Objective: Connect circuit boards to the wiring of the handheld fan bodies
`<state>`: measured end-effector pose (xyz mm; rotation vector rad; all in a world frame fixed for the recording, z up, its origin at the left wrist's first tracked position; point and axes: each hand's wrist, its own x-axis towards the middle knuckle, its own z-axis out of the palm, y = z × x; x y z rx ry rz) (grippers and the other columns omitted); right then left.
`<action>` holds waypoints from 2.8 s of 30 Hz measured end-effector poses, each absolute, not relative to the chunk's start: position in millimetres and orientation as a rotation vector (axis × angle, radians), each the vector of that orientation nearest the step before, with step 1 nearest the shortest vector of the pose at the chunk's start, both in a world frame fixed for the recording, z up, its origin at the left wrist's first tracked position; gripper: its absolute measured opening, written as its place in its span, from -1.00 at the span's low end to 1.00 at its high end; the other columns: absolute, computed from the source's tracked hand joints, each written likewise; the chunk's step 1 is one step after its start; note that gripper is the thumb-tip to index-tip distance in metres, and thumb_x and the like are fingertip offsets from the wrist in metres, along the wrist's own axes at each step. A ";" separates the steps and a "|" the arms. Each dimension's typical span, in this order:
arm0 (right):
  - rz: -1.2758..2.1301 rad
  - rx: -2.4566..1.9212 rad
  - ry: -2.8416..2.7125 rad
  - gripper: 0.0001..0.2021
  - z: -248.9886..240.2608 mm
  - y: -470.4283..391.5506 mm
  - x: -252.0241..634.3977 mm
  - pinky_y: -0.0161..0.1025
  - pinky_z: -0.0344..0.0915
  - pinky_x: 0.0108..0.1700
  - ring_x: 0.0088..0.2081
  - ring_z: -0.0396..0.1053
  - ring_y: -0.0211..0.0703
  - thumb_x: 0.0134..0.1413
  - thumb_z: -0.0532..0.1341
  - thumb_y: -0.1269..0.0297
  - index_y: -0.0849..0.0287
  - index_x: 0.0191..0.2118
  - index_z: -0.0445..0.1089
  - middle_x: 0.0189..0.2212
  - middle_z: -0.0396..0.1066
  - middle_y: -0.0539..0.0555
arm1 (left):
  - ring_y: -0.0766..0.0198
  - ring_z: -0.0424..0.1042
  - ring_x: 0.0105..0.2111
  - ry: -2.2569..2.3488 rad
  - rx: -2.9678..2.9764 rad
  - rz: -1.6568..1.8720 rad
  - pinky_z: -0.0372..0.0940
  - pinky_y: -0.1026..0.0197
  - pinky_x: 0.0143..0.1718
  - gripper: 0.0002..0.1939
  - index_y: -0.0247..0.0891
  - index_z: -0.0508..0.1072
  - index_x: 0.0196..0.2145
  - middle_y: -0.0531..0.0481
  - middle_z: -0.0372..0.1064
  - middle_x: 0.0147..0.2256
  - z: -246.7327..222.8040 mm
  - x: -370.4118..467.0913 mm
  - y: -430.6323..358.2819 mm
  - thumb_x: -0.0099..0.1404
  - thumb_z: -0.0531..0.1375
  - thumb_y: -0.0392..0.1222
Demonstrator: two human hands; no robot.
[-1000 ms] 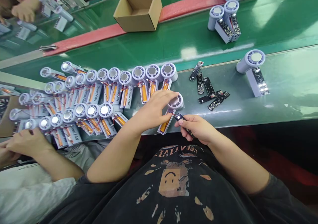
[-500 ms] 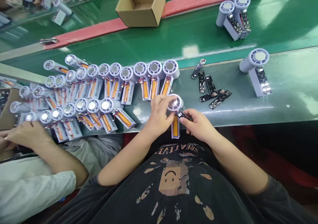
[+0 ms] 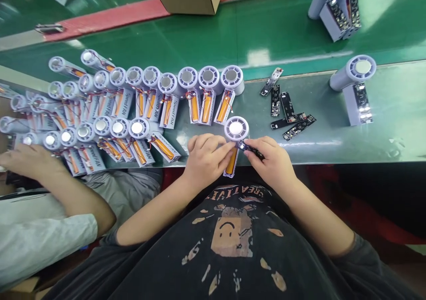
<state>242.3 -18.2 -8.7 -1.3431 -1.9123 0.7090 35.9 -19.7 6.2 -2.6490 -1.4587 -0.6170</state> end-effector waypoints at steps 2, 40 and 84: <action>0.662 -1.341 -1.936 -0.79 -8.4 -19.8 241.4 -0.08 0.41 -0.15 -0.24 0.45 -0.08 0.20 0.20 0.27 0.08 -0.08 0.50 -0.29 0.51 0.10 | 0.08 0.30 -0.17 -1.497 -2.661 -0.515 0.06 0.00 -0.16 -0.80 -0.13 0.47 -0.07 -0.04 0.46 -0.24 9.6 37.7 -25.4 0.42 0.10 -0.21; 0.600 -1.365 -2.084 -0.78 -13.5 -23.4 248.1 -0.12 0.29 -0.20 -0.30 0.29 -0.13 0.20 0.23 0.19 0.06 -0.09 0.55 -0.34 0.31 0.07 | 0.08 0.22 -0.18 -1.532 -2.908 -0.602 0.23 0.04 -0.10 -0.69 -0.22 0.50 -0.06 -0.11 0.38 -0.10 12.3 49.6 4.1 0.23 0.31 -0.14; 0.589 -1.701 -1.397 -0.67 6.5 38.0 306.8 -0.12 0.41 -0.24 -0.36 0.39 -0.17 -0.04 0.31 0.29 0.10 -0.08 0.47 -0.31 0.45 0.04 | 0.00 0.22 0.16 -1.402 -2.571 -0.710 0.05 -0.01 0.15 -0.50 -0.16 0.29 0.21 -0.12 0.32 0.18 0.7 49.7 22.9 0.33 0.12 -0.34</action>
